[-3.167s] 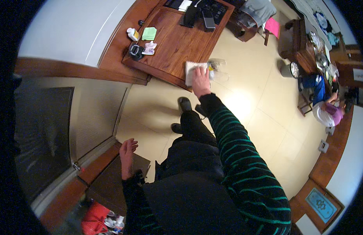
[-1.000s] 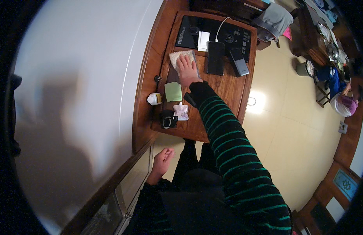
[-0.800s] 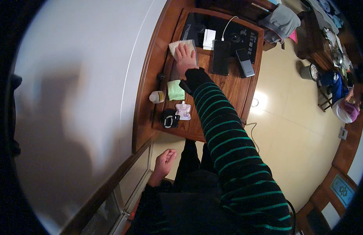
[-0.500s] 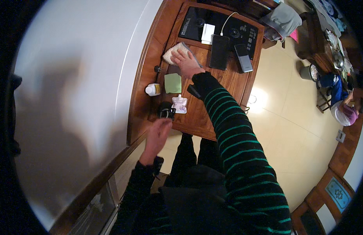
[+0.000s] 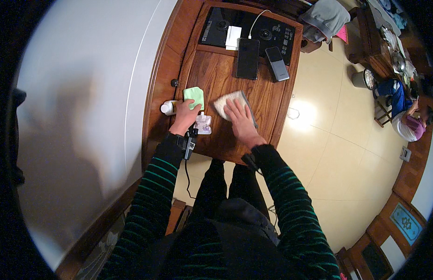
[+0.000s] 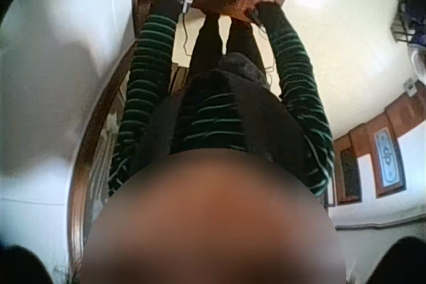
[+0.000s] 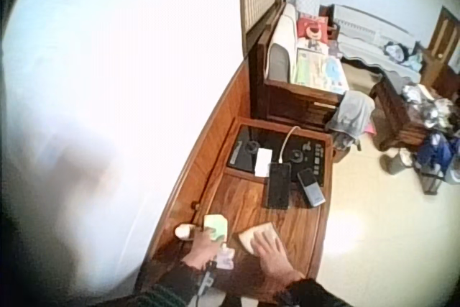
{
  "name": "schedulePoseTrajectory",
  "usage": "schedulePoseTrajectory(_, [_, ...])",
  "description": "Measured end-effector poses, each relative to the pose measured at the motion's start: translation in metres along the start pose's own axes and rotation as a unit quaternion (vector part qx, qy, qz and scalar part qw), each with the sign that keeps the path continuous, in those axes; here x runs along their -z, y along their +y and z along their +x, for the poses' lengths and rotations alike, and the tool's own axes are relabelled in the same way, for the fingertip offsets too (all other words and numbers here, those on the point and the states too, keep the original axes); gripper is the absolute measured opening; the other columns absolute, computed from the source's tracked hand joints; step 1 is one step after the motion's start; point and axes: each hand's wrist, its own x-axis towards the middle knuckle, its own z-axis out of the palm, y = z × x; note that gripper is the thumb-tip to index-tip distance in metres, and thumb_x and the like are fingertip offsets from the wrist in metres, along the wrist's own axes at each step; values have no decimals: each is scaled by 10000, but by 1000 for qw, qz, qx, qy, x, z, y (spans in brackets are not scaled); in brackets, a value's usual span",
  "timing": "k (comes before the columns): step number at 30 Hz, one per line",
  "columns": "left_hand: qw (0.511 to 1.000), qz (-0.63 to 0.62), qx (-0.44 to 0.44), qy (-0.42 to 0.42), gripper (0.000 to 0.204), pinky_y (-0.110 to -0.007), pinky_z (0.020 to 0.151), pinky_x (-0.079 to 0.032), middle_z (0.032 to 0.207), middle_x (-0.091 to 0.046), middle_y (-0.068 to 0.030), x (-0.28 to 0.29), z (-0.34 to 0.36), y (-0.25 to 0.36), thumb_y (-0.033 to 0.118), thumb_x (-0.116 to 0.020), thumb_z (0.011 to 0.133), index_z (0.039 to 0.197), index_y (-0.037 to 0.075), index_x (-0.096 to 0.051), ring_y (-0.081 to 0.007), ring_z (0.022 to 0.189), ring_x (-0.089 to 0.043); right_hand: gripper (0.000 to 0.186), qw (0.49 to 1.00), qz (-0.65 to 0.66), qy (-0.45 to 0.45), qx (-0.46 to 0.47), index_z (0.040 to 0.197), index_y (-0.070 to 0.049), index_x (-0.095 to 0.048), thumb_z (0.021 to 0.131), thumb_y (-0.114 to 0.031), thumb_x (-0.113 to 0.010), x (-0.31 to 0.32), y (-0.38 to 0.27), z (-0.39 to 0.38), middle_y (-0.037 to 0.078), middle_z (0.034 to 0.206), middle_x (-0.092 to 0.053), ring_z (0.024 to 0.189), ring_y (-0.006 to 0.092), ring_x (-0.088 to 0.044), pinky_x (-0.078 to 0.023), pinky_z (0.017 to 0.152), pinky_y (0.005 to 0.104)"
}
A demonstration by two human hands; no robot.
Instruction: The person wipes a wooden cabinet with a cloth, moving items like a phone and power bank aside to reach the surface. They then walk to a bathroom, wet the cloth at the sink, and wring it out.
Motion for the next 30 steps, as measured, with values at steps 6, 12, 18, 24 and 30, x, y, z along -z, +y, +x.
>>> schedulePoseTrajectory(6, [1000, 20, -3, 24, 408, -429, 968, -490, 1266, -538, -256, 0, 5, 4, 218, -789, 782, 1112, 4, -685, -399, 1125, -585, 611, 996, 64, -55, -34, 1487, -120, -410, 915, -115, -625, 11, -12, -8, 78, 1656, -236, 1550, 322, -166, -151, 1206, 614])
schedulePoseTrajectory(12, [993, -1, -101, 61, 247, -413, 777, -509, 855, -679, -141, 33, -32, 39, 218, -817, 776, 865, 9, -721, -329, 868, -668, 563, 999, -6, 30, 28, 1433, -126, -421, 920, -173, -648, -1, 1, 88, 58, 1629, -276, 1543, 297, -187, -203, 1196, 611])
schedulePoseTrajectory(18, [981, -105, -90, 139, 187, -392, 781, -471, 871, -543, -140, 95, -101, 38, -72, -656, 735, 841, 29, -540, -339, 857, -592, 621, 998, -20, 43, 41, 1548, -147, -320, 984, -225, -569, -4, -1, 179, 42, 1667, -208, 1557, 295, -139, -136, 1210, 612])
schedulePoseTrajectory(24, [979, 32, -120, 163, 234, -456, 774, -510, 1087, -543, -171, 126, -103, 31, -44, -613, 797, 1011, 48, -585, -387, 894, -626, 683, 991, -118, -31, 54, 1573, -148, -309, 953, -169, -594, -10, -43, 179, 66, 1682, -172, 1565, 305, -97, -124, 1207, 625])
schedulePoseTrajectory(30, [948, 297, -41, 111, 353, -415, 665, -609, 1208, -587, -203, 105, -69, 49, 157, -677, 908, 1216, 17, -577, -345, 824, -733, 673, 985, -15, -127, 115, 1579, -158, -300, 954, -80, -537, 2, -49, 138, 26, 1679, -191, 1563, 262, -125, -121, 1245, 565])
